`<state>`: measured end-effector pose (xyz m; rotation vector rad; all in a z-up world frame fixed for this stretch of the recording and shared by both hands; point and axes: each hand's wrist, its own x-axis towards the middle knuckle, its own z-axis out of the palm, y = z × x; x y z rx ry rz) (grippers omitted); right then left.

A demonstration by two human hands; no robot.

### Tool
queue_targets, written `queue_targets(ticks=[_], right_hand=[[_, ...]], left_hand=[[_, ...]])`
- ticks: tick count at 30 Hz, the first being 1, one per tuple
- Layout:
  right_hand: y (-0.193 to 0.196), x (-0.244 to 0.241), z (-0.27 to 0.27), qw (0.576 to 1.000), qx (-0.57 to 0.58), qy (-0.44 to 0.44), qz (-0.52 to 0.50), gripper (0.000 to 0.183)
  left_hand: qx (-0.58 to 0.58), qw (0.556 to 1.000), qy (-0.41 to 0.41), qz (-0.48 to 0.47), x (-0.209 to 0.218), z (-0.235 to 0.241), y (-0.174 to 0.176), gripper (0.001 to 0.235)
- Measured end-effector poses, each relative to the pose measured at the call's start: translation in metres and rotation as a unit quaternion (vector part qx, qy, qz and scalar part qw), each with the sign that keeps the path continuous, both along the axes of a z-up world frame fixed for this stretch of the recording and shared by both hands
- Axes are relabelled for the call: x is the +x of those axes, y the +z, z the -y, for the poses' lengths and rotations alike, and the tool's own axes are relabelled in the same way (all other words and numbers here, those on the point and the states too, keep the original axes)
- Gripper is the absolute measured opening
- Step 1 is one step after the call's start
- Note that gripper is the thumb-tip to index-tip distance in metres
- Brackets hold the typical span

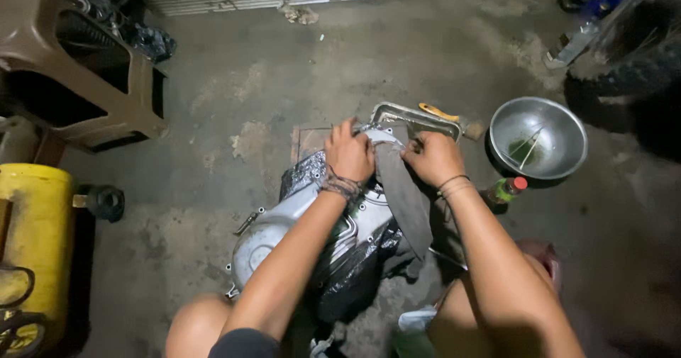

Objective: The person wipes the interior and exterior surfaces of a silver engine casing with a gray cloth. They repeatedly rub the circular opening and surrounding areas, occasionally repositioning the cloth and the engine part.

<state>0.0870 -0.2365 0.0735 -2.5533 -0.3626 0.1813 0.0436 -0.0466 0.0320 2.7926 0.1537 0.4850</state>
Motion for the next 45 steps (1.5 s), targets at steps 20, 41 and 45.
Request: queue_targets(ticks=[20,41,45], right_hand=[[0.017,-0.04,-0.02,0.98,-0.187,0.069,-0.03,0.029],[-0.011,-0.061,-0.061,0.97,-0.233,0.067,0.034,0.03],[-0.007,-0.055,-0.056,0.959,-0.27,0.055,0.069,0.029]], left_hand=[[-0.099,0.979,0.049,-0.169,0.005,-0.031,-0.009,0.034],[-0.062,0.984,-0.023,-0.164,-0.017,-0.043,-0.027,0.018],[-0.065,0.986,-0.041,-0.145,-0.025,-0.045,-0.023,0.017]])
